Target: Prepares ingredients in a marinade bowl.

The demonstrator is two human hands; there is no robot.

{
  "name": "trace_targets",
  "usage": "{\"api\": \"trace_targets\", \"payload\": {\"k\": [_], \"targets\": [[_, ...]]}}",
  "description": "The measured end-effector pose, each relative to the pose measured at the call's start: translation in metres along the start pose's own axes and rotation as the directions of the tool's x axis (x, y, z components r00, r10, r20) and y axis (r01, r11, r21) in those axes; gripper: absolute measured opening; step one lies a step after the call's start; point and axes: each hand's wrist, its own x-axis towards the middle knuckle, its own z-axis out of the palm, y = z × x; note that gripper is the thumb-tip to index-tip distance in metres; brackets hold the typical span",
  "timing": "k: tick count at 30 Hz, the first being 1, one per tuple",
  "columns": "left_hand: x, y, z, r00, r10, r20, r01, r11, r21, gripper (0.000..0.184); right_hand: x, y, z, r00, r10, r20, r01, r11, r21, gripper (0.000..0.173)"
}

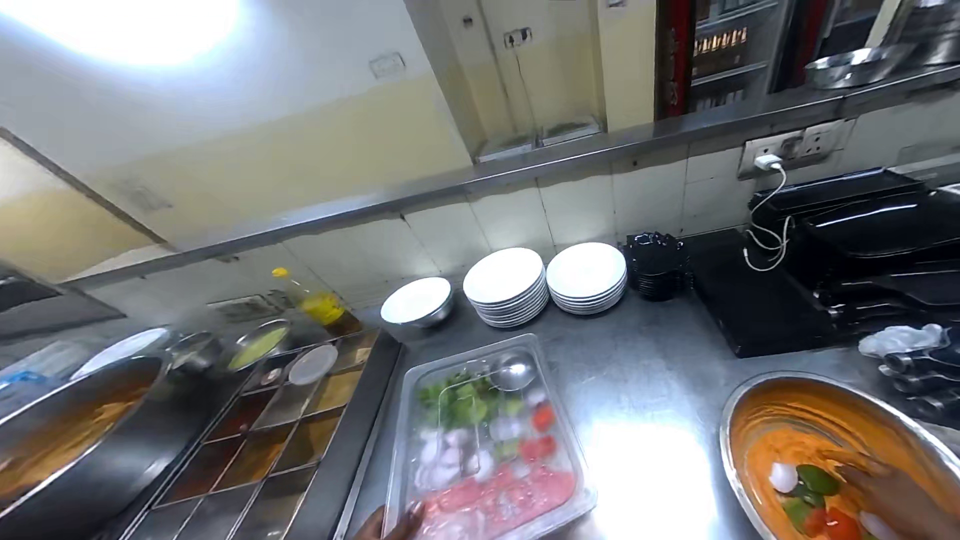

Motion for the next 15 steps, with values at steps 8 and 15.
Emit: {"api": "trace_targets", "payload": {"k": [8, 15], "targets": [[0.003, 0.022, 0.145, 0.997, 0.061, 0.041, -0.061, 0.998, -0.016, 0.025, 0.006, -0.004, -0.005, 0.994, -0.018, 0.105, 0.012, 0.998, 0.055, 0.033], [0.029, 0.040, 0.225, 0.985, 0.104, 0.139, -0.126, 0.980, 0.157, 0.035, 0.007, -0.003, -0.007, 0.992, -0.039, 0.120, 0.033, 0.998, 0.051, 0.032]]}}
